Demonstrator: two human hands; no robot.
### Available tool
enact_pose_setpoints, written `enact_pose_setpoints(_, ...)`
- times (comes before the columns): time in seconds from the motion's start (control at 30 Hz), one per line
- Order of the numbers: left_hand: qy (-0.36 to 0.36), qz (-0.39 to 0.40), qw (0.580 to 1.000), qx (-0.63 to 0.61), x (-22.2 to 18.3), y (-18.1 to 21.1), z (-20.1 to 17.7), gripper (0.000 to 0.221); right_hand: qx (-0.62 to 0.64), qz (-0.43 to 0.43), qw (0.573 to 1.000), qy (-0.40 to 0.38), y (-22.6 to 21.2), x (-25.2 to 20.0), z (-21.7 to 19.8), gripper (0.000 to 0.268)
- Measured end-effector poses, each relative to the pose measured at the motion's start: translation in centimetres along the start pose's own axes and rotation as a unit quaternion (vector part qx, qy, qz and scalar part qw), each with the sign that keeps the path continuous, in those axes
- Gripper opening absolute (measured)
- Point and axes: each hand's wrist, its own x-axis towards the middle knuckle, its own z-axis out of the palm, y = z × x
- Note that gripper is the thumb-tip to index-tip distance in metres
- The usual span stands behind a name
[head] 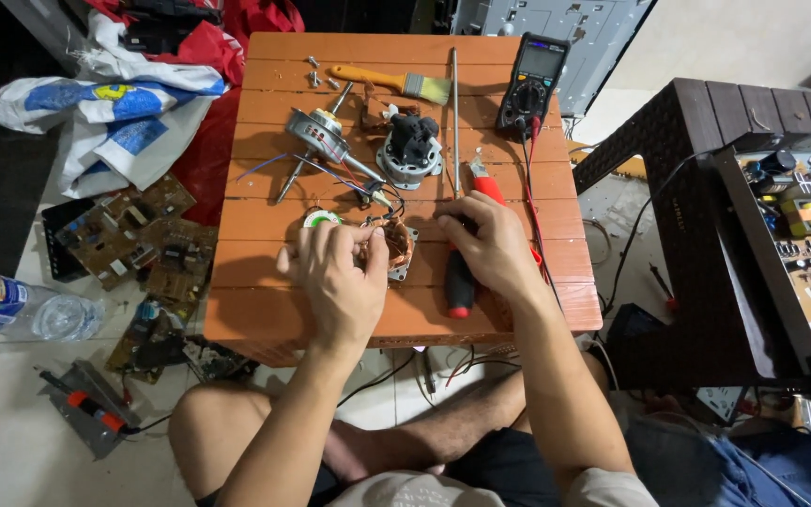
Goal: Preparing and soldering wires to a motor component while performing electronics repair
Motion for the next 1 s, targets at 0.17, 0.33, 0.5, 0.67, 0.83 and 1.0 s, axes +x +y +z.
enact_pose_setpoints(0.17, 0.0, 0.007, 1.0, -0.002, -0.2, -0.1, 0.2, 0.015, -0.001, 0.004, 1.0, -0.004, 0.1, 0.0, 0.0, 0.016)
enact_pose_setpoints(0.33, -0.013, -0.003, 1.0, -0.001, -0.2, 0.1, -0.5, 0.011, -0.004, -0.003, 1.0, -0.005, 0.1, -0.1, -0.2, 0.017)
enact_pose_setpoints(0.5, -0.037, -0.024, 0.997, -0.057, 0.3, 1.0, -2.0, 0.009, -0.005, -0.001, 1.0, 0.0, 0.1, -0.1, -0.1, 0.016)
enact_pose_setpoints(0.67, -0.069, -0.017, 0.997, -0.041, 0.0, -0.2, -2.4, 0.009, -0.018, -0.002, 1.0, 0.003, 0.5, 0.0, 0.3, 0.016)
enact_pose_setpoints(0.83, -0.067, -0.003, 0.995, -0.079, 0.5, -0.2, -3.4, 0.008, -0.027, -0.003, 1.0, 0.005, 0.4, 0.0, 0.7, 0.016)
enact_pose_setpoints(1.0, -0.068, 0.004, 0.992, -0.109, 1.3, -0.9, -3.6, 0.009, -0.02, -0.028, 0.999, 0.014, 0.3, 0.2, 1.1, 0.015)
